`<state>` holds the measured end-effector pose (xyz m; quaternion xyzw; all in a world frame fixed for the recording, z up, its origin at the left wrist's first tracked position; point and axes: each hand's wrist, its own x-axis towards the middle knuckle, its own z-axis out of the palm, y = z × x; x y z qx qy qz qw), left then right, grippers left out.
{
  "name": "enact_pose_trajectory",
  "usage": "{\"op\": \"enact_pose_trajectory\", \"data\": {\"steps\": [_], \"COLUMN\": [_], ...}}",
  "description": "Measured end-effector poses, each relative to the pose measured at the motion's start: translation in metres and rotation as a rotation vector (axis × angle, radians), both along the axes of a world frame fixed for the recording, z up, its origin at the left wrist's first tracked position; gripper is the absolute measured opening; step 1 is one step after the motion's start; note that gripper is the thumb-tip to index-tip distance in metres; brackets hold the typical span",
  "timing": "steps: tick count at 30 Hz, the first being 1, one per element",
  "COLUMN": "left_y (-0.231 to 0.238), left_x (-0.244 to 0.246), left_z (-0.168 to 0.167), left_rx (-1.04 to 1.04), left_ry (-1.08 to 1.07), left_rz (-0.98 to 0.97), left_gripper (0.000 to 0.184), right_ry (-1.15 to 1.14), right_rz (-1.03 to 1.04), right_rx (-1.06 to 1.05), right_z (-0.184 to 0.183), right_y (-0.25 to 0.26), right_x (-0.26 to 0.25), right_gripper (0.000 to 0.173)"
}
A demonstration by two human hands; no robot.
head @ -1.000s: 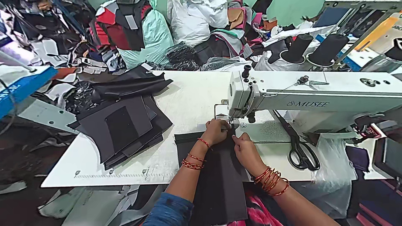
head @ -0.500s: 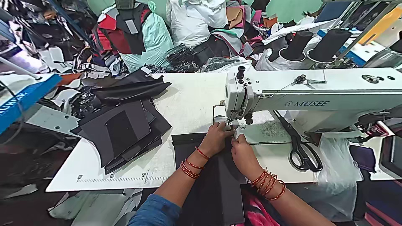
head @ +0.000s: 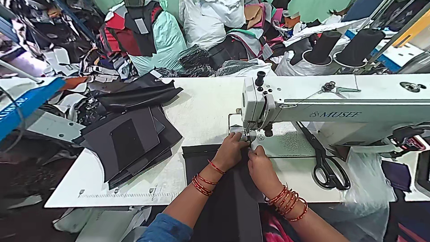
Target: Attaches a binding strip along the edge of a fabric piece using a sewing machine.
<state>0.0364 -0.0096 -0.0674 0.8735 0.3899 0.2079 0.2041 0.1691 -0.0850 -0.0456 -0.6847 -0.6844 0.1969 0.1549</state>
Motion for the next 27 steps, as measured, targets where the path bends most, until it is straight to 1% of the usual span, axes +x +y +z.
{"op": "enact_pose_trajectory", "data": {"steps": [5, 10, 17, 21, 27], "left_y": [0.003, 0.011, 0.013, 0.018, 0.026], "left_x": [0.001, 0.004, 0.004, 0.004, 0.005], "left_z": [-0.003, 0.002, 0.000, -0.007, -0.009], "left_rx": [0.028, -0.050, -0.033, 0.039, 0.033], "left_ry": [-0.022, 0.009, -0.004, -0.081, -0.101], "left_rz": [0.030, 0.034, 0.037, 0.044, 0.058], "left_gripper": [0.038, 0.037, 0.037, 0.028, 0.025], "right_ry": [0.061, 0.096, 0.093, 0.099, 0.116], "right_rz": [0.008, 0.002, 0.005, 0.003, 0.007], "right_rx": [0.095, 0.002, -0.013, -0.046, -0.008], "right_z": [-0.005, 0.000, 0.002, 0.005, 0.003], "right_y": [0.006, 0.013, 0.016, 0.019, 0.026], "right_x": [0.003, 0.005, 0.006, 0.006, 0.007], "right_gripper": [0.028, 0.033, 0.032, 0.034, 0.035]}}
